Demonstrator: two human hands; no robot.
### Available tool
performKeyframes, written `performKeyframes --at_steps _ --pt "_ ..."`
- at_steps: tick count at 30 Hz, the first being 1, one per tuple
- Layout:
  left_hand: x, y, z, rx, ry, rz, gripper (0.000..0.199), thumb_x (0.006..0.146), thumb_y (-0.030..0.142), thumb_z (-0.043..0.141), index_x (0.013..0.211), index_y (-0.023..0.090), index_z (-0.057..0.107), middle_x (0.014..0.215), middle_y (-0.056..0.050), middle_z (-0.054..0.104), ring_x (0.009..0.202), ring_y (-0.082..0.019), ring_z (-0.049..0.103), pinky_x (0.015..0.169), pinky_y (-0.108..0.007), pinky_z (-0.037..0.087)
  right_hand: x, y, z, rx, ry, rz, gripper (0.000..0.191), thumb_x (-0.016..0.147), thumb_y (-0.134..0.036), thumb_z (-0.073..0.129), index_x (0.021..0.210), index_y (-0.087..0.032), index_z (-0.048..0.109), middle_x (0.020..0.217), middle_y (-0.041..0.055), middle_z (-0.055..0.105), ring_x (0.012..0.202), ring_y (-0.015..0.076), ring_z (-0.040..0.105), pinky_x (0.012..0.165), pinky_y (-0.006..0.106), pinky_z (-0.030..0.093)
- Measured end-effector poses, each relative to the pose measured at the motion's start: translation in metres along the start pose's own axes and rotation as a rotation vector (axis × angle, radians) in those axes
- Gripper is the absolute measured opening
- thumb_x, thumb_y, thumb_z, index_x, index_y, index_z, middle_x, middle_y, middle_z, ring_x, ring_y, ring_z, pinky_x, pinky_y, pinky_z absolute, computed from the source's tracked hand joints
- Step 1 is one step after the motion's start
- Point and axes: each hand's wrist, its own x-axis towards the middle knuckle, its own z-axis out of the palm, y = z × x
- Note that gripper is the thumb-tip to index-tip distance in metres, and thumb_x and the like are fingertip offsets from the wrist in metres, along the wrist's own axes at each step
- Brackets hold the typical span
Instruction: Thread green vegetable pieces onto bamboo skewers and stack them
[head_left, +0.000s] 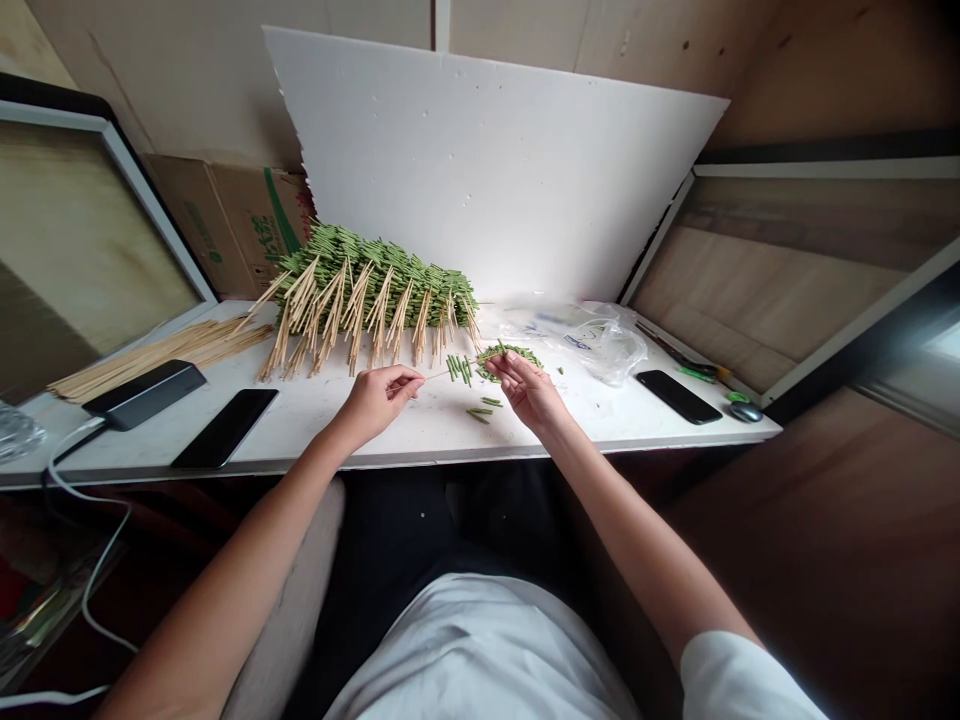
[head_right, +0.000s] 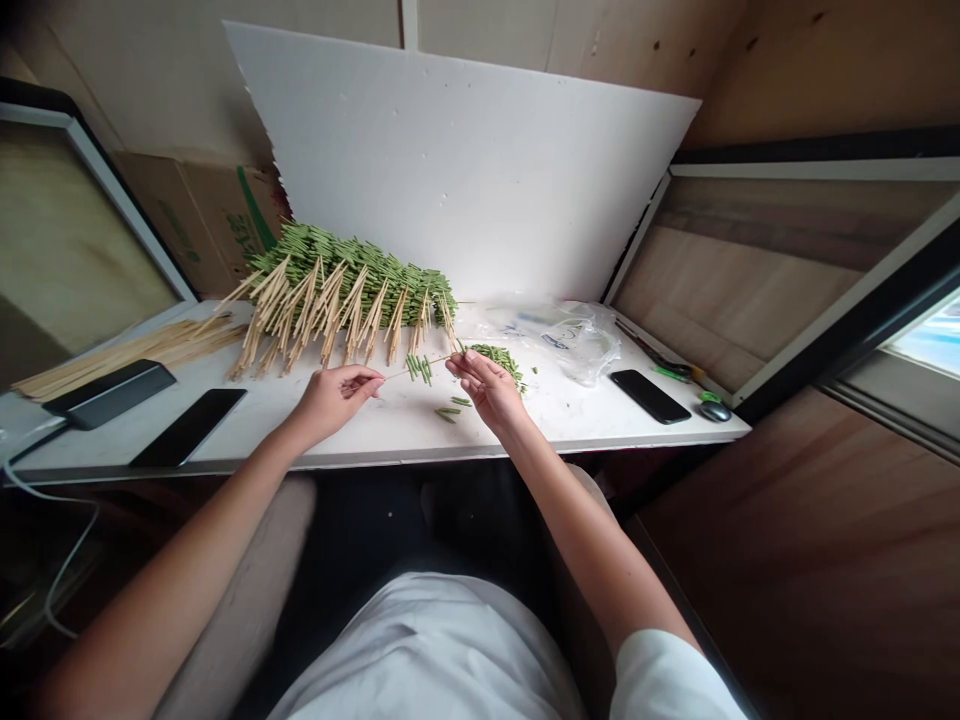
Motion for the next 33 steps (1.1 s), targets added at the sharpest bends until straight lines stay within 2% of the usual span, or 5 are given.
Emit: performKeyframes --at_steps 8,14,19,23,33 --pt "-0.0013 0.0035 0.0023 -0.026 -0.008 -0.009 0.034 0.096 0.05 0.071 0.098 0.017 0.078 0.087 -0.009 0.08 0.083 -0.024 0.08 0.08 -0.034 0.066 0.0 0.001 0.0023 -0.007 0.027 -0.037 0.031 0.076 -0.041 0.094 0.096 -0.022 0.081 0.105 0.0074 0.084 0.114 0.027 0.079 0.081 0.028 0.068" --pt "-0.002 0.0044 0.0034 -0.029 0.007 -0.005 0.035 0.096 0.051 0.071 0.1 0.017 0.079 0.085 -0.008 0.08 0.082 -0.023 0.079 0.08 -0.034 0.066 -0.0003 0.0031 0.0063 0.021 0.027 -0.126 0.035 0.071 -0.043 0.098 0.092 -0.022 0.081 0.098 0.0065 0.084 0.11 0.0272 0.08 0.089 0.031 0.068" --pt "-0.0019 0.0037 0.0035 -0.034 0.006 -0.011 0.034 0.096 0.05 0.071 0.1 0.017 0.079 0.087 -0.008 0.081 0.081 -0.023 0.079 0.079 -0.034 0.066 -0.0033 0.0015 0.0076 -0.026 0.042 -0.105 0.033 0.075 -0.046 0.094 0.095 -0.022 0.081 0.105 0.0082 0.084 0.114 0.0287 0.079 0.08 0.029 0.067" --pt "-0.0019 0.0037 0.0039 -0.02 0.002 -0.004 0.035 0.097 0.051 0.07 0.098 0.017 0.079 0.083 -0.007 0.079 0.078 -0.023 0.077 0.078 -0.034 0.065 -0.0035 0.0017 0.0068 -0.07 0.069 -0.117 0.034 0.076 -0.048 0.092 0.096 -0.023 0.08 0.108 0.0097 0.084 0.115 0.0299 0.078 0.079 0.031 0.067" --pt "-0.0026 0.0059 0.0041 -0.014 -0.005 0.005 0.032 0.097 0.048 0.07 0.096 0.017 0.079 0.084 -0.007 0.079 0.077 -0.022 0.076 0.078 -0.032 0.064 -0.0042 0.0019 0.0075 -0.119 0.07 -0.231 0.029 0.073 -0.042 0.095 0.091 -0.023 0.083 0.097 0.0082 0.084 0.107 0.0308 0.081 0.094 0.041 0.063"
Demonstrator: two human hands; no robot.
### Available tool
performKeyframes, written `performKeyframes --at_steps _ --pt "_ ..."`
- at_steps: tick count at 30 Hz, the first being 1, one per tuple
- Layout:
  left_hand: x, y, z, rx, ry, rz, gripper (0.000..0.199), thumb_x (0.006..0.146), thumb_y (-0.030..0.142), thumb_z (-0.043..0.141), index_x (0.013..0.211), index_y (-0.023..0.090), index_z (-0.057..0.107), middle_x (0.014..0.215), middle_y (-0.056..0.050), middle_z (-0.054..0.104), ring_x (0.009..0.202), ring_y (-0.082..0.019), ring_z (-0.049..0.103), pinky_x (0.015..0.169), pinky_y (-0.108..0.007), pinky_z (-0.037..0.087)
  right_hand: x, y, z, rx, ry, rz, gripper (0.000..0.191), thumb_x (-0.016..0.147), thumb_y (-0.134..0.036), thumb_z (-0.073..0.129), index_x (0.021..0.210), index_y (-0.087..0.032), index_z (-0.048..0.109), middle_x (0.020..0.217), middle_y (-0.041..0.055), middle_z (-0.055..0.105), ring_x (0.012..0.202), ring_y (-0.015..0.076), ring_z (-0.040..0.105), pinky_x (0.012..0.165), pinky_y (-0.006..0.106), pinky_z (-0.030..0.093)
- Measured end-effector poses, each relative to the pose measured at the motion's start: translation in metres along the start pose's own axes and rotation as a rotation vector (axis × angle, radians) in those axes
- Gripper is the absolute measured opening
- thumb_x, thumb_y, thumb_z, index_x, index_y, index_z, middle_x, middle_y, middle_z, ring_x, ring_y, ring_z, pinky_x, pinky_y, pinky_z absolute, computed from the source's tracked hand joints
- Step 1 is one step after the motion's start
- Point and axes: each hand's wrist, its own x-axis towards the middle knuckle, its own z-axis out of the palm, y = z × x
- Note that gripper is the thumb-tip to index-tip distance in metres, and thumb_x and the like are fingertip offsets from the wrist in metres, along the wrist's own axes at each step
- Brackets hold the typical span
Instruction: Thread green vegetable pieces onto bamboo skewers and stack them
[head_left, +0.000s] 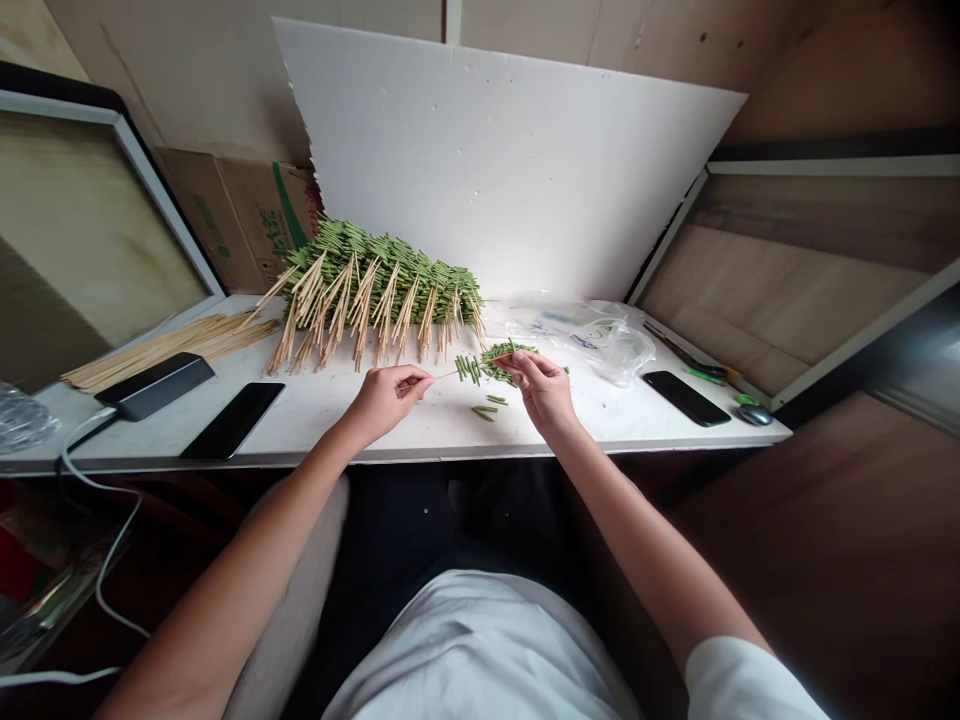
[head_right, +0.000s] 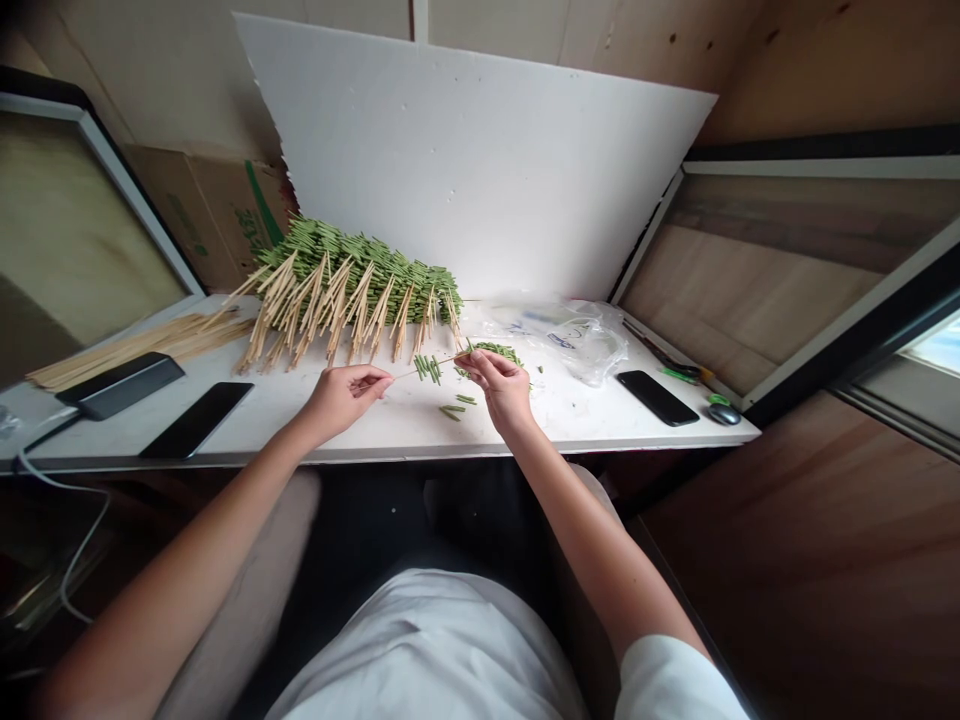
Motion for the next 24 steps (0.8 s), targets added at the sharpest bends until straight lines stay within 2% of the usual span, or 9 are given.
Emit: performKeyframes --at_steps 5,12,18,24 --pt "0.0 -0.001 0.0 0.004 0.008 0.013 0.034 0.096 0.048 0.069 0.097 0.016 0.08 0.085 -0.007 0.08 0.077 -0.021 0.076 0.076 -0.031 0.063 0.0 0.001 0.0 -0.021 -0.015 -0.023 0.026 0.075 -0.041 0.093 0.09 -0.023 0.083 0.095 0.0078 0.084 0.105 0.0299 0.081 0.098 0.043 0.062" --pt "-0.001 -0.004 0.001 0.02 0.011 0.02 0.032 0.096 0.046 0.069 0.098 0.017 0.081 0.086 -0.007 0.081 0.077 -0.022 0.075 0.076 -0.031 0.063 -0.001 0.001 -0.001 -0.045 -0.034 0.026 0.025 0.078 -0.043 0.091 0.09 -0.023 0.083 0.097 0.0077 0.084 0.102 0.0263 0.081 0.1 0.04 0.061" --pt "-0.002 -0.008 0.006 0.0 -0.005 0.018 0.033 0.096 0.048 0.069 0.099 0.017 0.081 0.09 -0.008 0.081 0.079 -0.022 0.076 0.077 -0.032 0.063 -0.004 0.002 0.002 -0.022 -0.045 0.056 0.032 0.075 -0.048 0.093 0.091 -0.024 0.081 0.106 0.0082 0.084 0.115 0.0276 0.078 0.104 0.041 0.062" --pt "-0.004 -0.001 0.013 0.013 0.001 0.035 0.031 0.098 0.046 0.067 0.096 0.018 0.081 0.084 -0.006 0.079 0.075 -0.02 0.073 0.072 -0.03 0.06 -0.006 0.014 0.006 -0.017 -0.052 0.059 0.034 0.068 -0.05 0.097 0.081 -0.023 0.079 0.091 0.0047 0.082 0.118 0.0285 0.076 0.102 0.038 0.063"
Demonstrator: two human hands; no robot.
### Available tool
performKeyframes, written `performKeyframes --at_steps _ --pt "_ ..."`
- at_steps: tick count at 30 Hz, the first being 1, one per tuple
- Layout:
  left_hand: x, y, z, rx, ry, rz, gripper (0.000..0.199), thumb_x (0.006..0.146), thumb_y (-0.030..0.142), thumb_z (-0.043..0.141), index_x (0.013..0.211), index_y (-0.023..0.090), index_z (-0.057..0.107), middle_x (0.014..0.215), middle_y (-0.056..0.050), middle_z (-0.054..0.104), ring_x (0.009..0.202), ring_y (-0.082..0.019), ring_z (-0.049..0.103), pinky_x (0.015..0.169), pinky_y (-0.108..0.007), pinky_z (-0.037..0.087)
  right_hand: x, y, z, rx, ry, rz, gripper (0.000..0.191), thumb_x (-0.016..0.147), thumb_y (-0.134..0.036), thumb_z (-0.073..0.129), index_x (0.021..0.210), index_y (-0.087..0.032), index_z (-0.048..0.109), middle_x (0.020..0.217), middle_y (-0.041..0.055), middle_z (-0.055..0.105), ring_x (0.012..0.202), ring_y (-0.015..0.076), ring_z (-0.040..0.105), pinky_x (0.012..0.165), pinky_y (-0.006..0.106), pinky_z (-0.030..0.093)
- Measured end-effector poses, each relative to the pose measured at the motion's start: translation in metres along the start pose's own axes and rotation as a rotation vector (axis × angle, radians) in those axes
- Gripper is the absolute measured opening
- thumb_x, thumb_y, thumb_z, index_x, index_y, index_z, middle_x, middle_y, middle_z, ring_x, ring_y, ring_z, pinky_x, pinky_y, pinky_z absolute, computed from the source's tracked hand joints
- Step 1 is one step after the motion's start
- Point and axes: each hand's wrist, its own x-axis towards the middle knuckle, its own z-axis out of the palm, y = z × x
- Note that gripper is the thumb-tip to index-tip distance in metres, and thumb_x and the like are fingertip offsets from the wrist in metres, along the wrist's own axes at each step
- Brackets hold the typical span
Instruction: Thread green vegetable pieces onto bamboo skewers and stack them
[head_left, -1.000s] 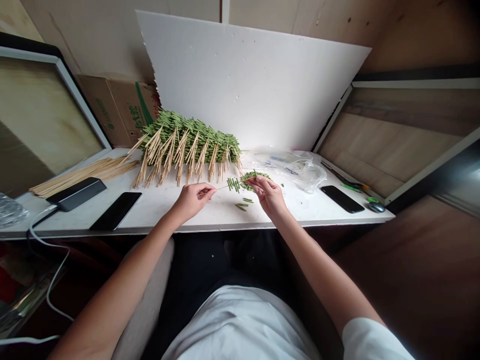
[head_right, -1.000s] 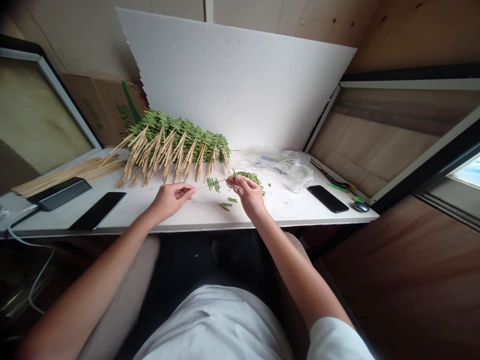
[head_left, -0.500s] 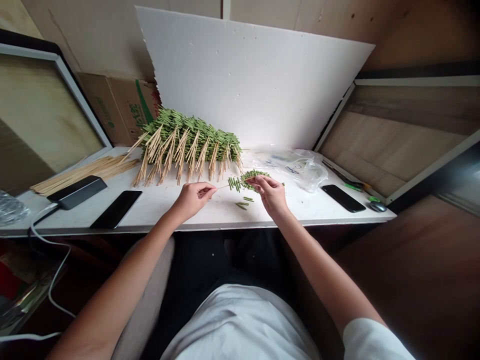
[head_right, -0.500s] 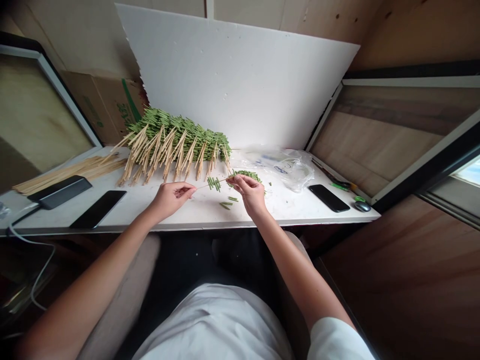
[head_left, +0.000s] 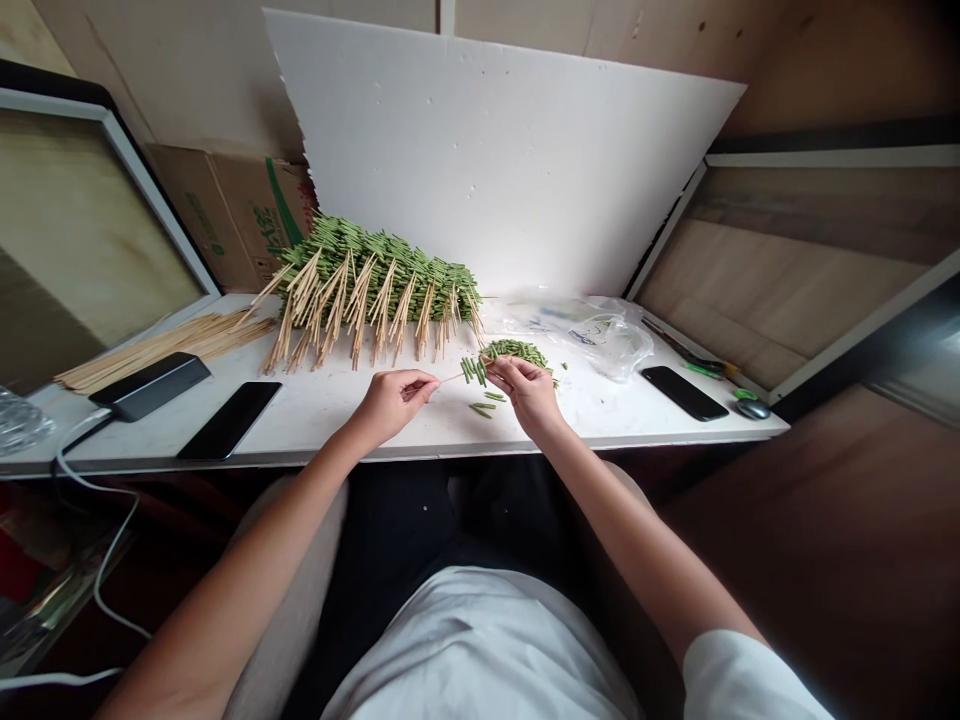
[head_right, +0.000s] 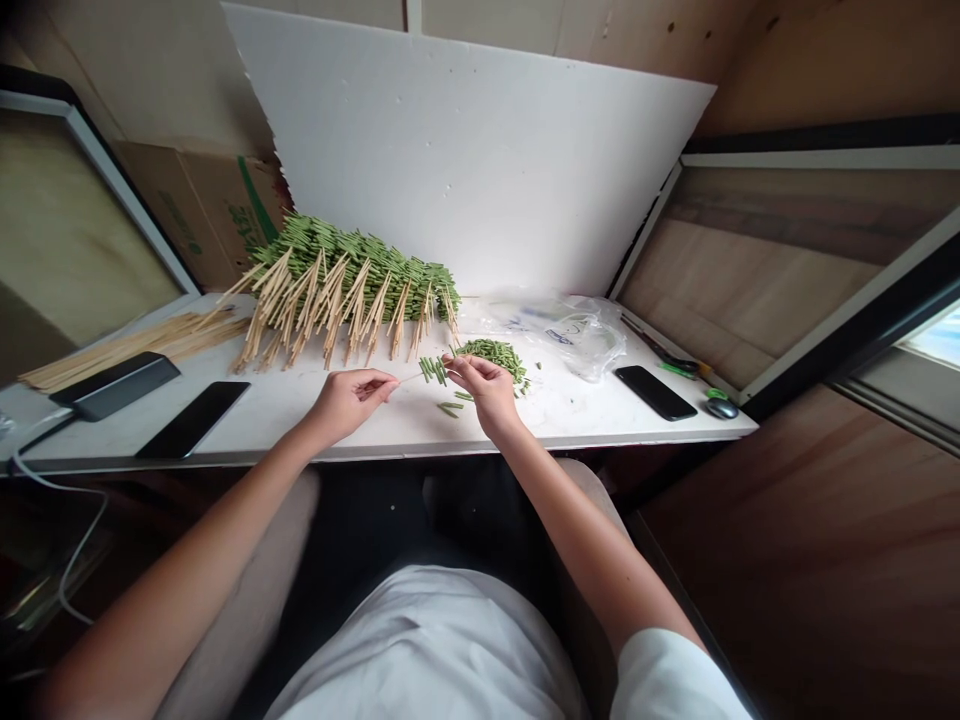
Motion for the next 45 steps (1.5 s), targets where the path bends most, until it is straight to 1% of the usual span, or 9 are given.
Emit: performKeyframes --at_steps 7,14,18,22,30,36,38,41,45 --pt "-0.001 0.004 0.004 -0.055 -0.007 -0.036 0.034 0.097 0.05 0.069 0.096 0.018 0.08 0.082 -0.007 0.078 0.076 -0.021 0.074 0.075 -0.031 0.061 -0.008 0.008 0.005 -0.09 -0.001 0.027 0.033 0.072 -0.051 0.094 0.084 -0.022 0.081 0.09 0.0031 0.08 0.097 0.0213 0.077 0.088 0.031 0.063" --pt "0.005 -0.012 -0.005 -0.005 0.086 -0.055 0.039 0.097 0.055 0.067 0.1 0.018 0.078 0.081 -0.008 0.078 0.076 -0.022 0.075 0.074 -0.032 0.062 0.01 -0.007 -0.019 -0.244 -0.096 -0.036 0.045 0.08 -0.056 0.087 0.113 -0.026 0.083 0.11 0.0074 0.083 0.109 0.0257 0.078 0.088 0.037 0.066" --pt "0.008 -0.025 -0.01 0.041 0.119 -0.057 0.039 0.098 0.055 0.066 0.102 0.017 0.077 0.081 -0.008 0.077 0.077 -0.022 0.075 0.074 -0.032 0.062 0.027 -0.011 -0.053 -0.724 -0.165 -0.213 0.018 0.077 -0.041 0.091 0.087 -0.027 0.086 0.086 0.0061 0.083 0.081 0.0247 0.075 0.081 0.041 0.064" --pt "0.008 -0.028 -0.014 0.065 0.113 -0.058 0.037 0.098 0.053 0.066 0.101 0.018 0.077 0.081 -0.008 0.077 0.077 -0.021 0.075 0.075 -0.032 0.061 0.032 -0.007 -0.071 -0.91 -0.279 -0.283 0.008 0.072 -0.03 0.092 0.076 -0.028 0.085 0.077 0.004 0.081 0.07 0.0232 0.069 0.085 0.043 0.06" --pt "0.007 -0.02 -0.014 0.086 0.067 -0.048 0.034 0.1 0.05 0.065 0.098 0.018 0.076 0.08 -0.007 0.078 0.076 -0.021 0.075 0.075 -0.031 0.059 0.028 0.01 -0.065 -1.004 -0.332 -0.398 0.019 0.08 -0.045 0.089 0.074 -0.028 0.083 0.071 0.0049 0.076 0.075 0.024 0.064 0.104 0.046 0.052" --pt "0.007 -0.021 -0.014 0.096 0.049 -0.049 0.035 0.099 0.051 0.066 0.1 0.018 0.077 0.081 -0.007 0.078 0.077 -0.022 0.075 0.076 -0.032 0.059 0.024 0.005 -0.057 -1.206 -0.351 -0.289 0.011 0.089 -0.031 0.081 0.082 -0.023 0.082 0.089 0.0093 0.08 0.087 0.0273 0.07 0.105 0.049 0.051" --pt "0.007 -0.02 -0.014 0.089 0.051 -0.047 0.035 0.099 0.051 0.066 0.1 0.018 0.077 0.082 -0.007 0.078 0.077 -0.022 0.075 0.077 -0.033 0.06 0.024 0.0 -0.054 -1.113 -0.282 -0.241 0.013 0.09 -0.034 0.08 0.086 -0.022 0.082 0.092 0.0101 0.081 0.088 0.0273 0.071 0.094 0.045 0.056" --pt "0.007 -0.016 -0.013 0.072 0.051 -0.049 0.036 0.099 0.052 0.067 0.1 0.018 0.077 0.082 -0.007 0.078 0.076 -0.022 0.076 0.077 -0.033 0.06 0.027 -0.005 -0.052 -0.738 -0.129 -0.123 0.03 0.081 -0.049 0.088 0.092 -0.022 0.083 0.092 0.0085 0.081 0.083 0.0254 0.072 0.077 0.039 0.057" --pt "0.006 -0.01 -0.009 0.016 0.04 -0.05 0.039 0.098 0.055 0.067 0.1 0.017 0.077 0.083 -0.008 0.078 0.077 -0.022 0.076 0.075 -0.032 0.06 0.03 -0.009 -0.05 -0.229 -0.045 0.042 0.049 0.063 -0.058 0.098 0.093 -0.022 0.081 0.085 0.0032 0.077 0.078 0.0188 0.068 0.073 0.033 0.057"
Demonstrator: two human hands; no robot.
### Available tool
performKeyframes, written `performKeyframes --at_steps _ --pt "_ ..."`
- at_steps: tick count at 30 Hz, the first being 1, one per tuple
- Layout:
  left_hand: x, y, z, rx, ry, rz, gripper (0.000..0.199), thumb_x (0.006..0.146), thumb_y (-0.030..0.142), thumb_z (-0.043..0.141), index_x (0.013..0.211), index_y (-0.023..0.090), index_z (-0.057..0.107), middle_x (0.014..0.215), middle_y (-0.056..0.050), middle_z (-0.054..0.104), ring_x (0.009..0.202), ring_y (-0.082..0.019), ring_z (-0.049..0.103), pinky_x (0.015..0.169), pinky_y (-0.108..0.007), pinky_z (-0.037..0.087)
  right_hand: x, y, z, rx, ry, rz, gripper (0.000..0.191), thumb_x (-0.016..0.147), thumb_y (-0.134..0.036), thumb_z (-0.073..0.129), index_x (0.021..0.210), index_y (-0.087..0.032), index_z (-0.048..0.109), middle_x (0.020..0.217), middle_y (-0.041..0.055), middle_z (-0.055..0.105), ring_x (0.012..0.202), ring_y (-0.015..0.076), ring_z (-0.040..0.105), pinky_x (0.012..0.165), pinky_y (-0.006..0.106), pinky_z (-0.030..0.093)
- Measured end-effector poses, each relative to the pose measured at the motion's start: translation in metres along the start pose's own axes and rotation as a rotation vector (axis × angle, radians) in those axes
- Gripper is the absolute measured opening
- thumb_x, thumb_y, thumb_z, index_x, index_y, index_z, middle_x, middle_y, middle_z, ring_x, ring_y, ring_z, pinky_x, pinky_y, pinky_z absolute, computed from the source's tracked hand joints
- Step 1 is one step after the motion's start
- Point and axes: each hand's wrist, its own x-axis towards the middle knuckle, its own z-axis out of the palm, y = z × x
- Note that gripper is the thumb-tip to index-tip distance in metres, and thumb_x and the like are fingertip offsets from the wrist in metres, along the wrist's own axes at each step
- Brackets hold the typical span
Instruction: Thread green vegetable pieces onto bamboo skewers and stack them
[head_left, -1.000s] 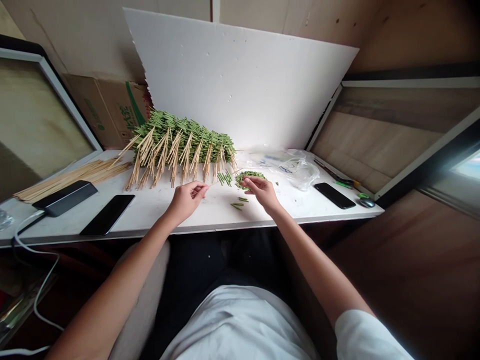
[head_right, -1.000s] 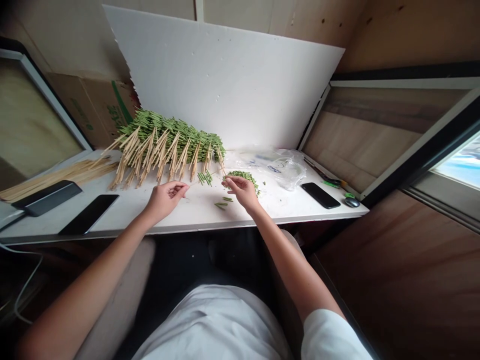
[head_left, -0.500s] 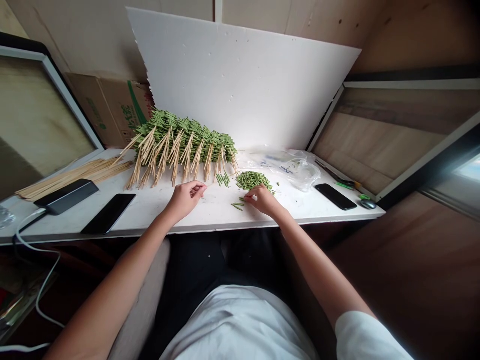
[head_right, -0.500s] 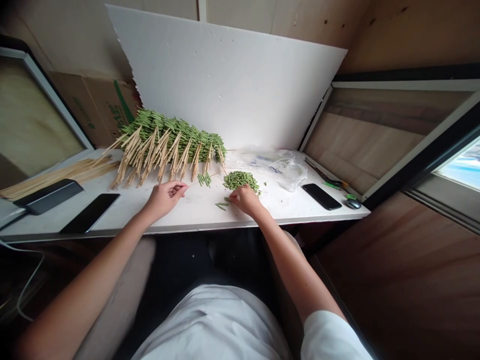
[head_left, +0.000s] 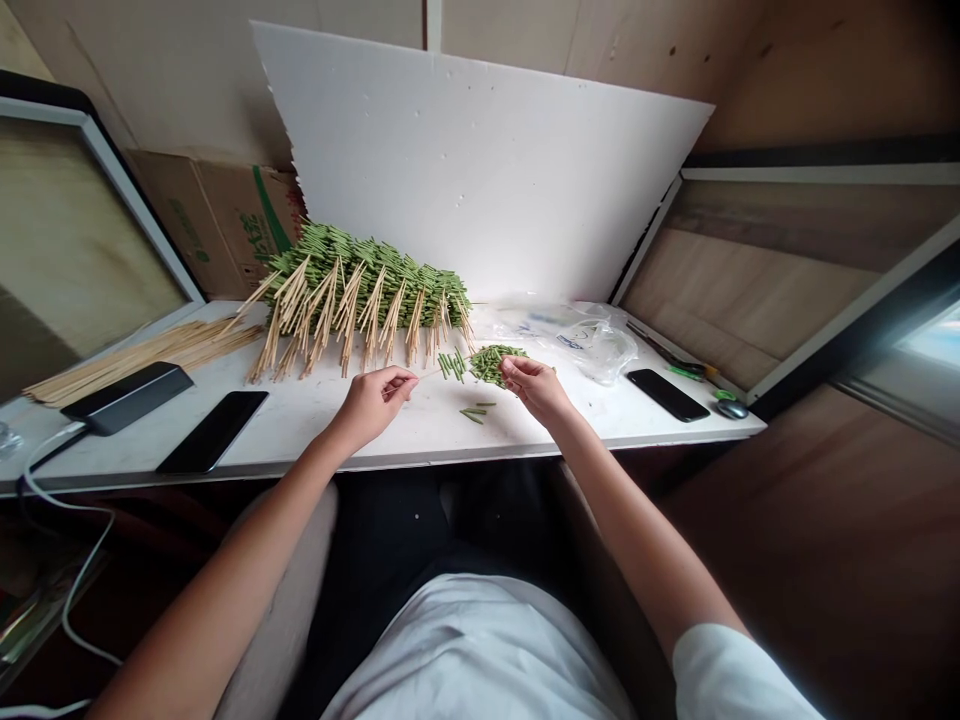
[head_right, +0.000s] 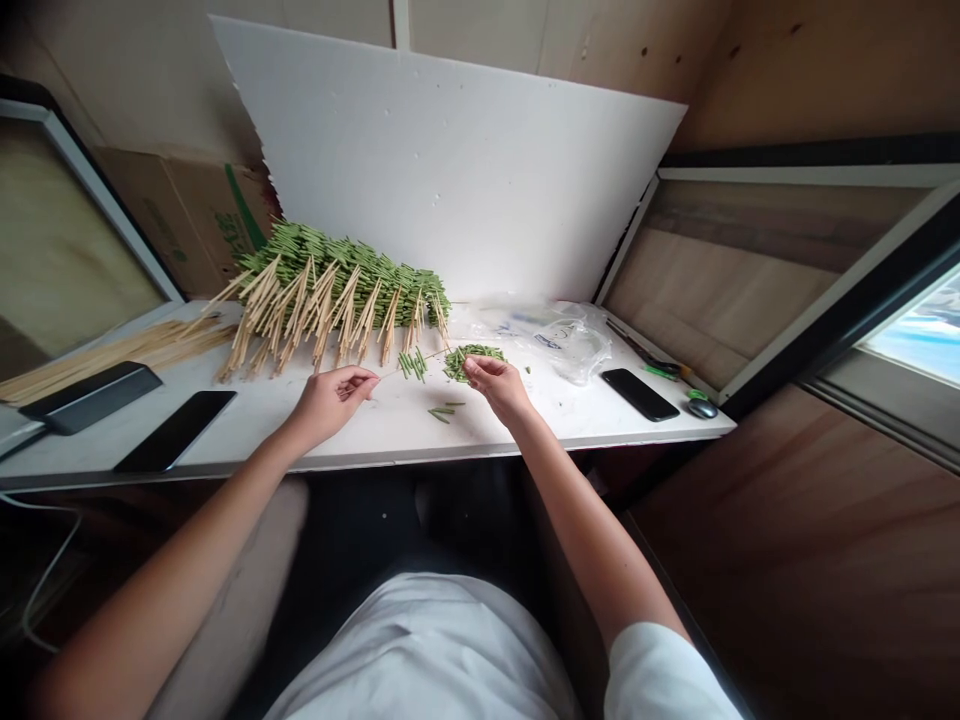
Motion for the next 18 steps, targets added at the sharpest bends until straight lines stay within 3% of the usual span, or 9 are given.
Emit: performKeyframes --at_steps 4,10,18 --pt "-0.002 0.003 0.004 -0.026 -0.005 0.016 0.042 0.098 0.057 0.067 0.1 0.017 0.076 0.082 -0.008 0.078 0.076 -0.021 0.076 0.074 -0.032 0.061 -0.004 -0.004 0.005 0.218 -0.042 0.05 0.042 0.065 -0.052 0.099 0.088 -0.023 0.079 0.089 0.0009 0.077 0.09 0.0181 0.072 0.081 0.029 0.06" --pt "-0.003 0.002 0.006 -0.017 0.0 0.027 0.039 0.098 0.055 0.068 0.099 0.017 0.077 0.085 -0.008 0.079 0.076 -0.022 0.075 0.073 -0.032 0.061 -0.009 -0.006 0.016 0.368 -0.077 0.121 0.035 0.073 -0.045 0.097 0.097 -0.025 0.082 0.109 0.0028 0.081 0.116 0.0214 0.075 0.092 0.025 0.063" --pt "-0.004 0.0 0.007 -0.011 -0.005 0.015 0.035 0.097 0.051 0.069 0.099 0.017 0.078 0.087 -0.008 0.079 0.077 -0.022 0.075 0.075 -0.033 0.061 -0.015 -0.013 0.026 0.356 -0.067 0.053 0.032 0.07 -0.042 0.099 0.093 -0.024 0.084 0.102 0.0011 0.082 0.113 0.0225 0.077 0.108 0.029 0.059"
